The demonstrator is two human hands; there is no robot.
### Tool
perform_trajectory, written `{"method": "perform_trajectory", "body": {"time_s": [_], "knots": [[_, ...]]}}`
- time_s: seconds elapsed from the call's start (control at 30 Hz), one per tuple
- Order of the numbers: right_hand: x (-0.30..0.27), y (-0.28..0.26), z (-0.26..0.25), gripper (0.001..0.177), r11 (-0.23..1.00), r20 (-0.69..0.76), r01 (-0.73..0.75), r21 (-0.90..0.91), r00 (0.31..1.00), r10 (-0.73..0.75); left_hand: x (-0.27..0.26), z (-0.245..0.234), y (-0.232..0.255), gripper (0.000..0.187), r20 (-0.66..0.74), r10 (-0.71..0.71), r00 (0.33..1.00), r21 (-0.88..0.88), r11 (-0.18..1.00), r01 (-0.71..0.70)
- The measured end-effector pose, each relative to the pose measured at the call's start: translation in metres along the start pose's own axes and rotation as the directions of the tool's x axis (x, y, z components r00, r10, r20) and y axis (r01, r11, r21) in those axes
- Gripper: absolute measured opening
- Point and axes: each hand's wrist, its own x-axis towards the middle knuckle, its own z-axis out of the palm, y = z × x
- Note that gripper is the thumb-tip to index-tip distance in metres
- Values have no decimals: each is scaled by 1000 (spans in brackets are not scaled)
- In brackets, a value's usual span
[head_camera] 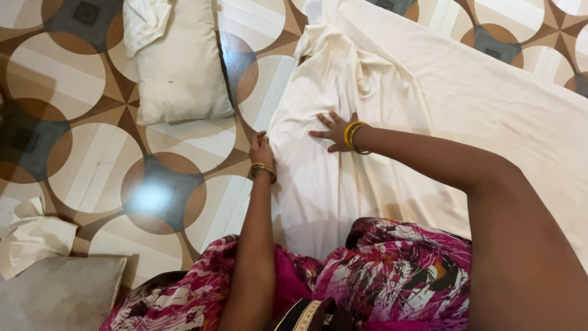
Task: The person smooths and begins folding a large white bedsheet by hand on a mattress placed on a tiled floor.
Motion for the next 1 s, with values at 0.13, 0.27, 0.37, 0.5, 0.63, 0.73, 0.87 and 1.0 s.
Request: {"method": "perform_trajectory", "body": {"time_s": [0.13, 0.27, 0.37, 0.5, 0.63, 0.73, 0.87, 1.0], "knots": [[7, 3, 8, 83, 1000, -9, 16, 5, 1000, -16, 8, -24, -49, 36, 200, -13, 980, 220, 975, -32], [10, 2, 12, 84, 1000, -20, 0, -28, 1000, 0, 11, -36, -65, 43, 238, -39, 971, 311, 950, -38], [9, -1, 18, 86, 997, -82, -11, -81, 997, 5, 6, -39, -52, 37, 245, -15, 969, 271, 961, -54], [1, -7, 19, 90, 994, -113, -38, -106, 993, 26, -8, -41, -9, 26, 77, 20, 997, 146, 989, -31], [-7, -3, 3, 94, 991, -22, -92, -100, 996, 90, -28, -43, 27, 20, 36, 106, 994, 310, 944, -112], [-8, -1, 1, 96, 990, -2, -99, -100, 995, 99, -44, -35, 51, 28, -19, 204, 979, 513, 842, -166], [-1, 11, 6, 94, 994, -45, -55, -92, 998, 51, -55, -21, 55, 22, 32, 485, 874, 411, 790, -454], [0, 9, 17, 102, 993, -155, -107, -57, 983, 97, -60, 9, 45, 43, 198, 568, 799, 355, 718, -599]]}}
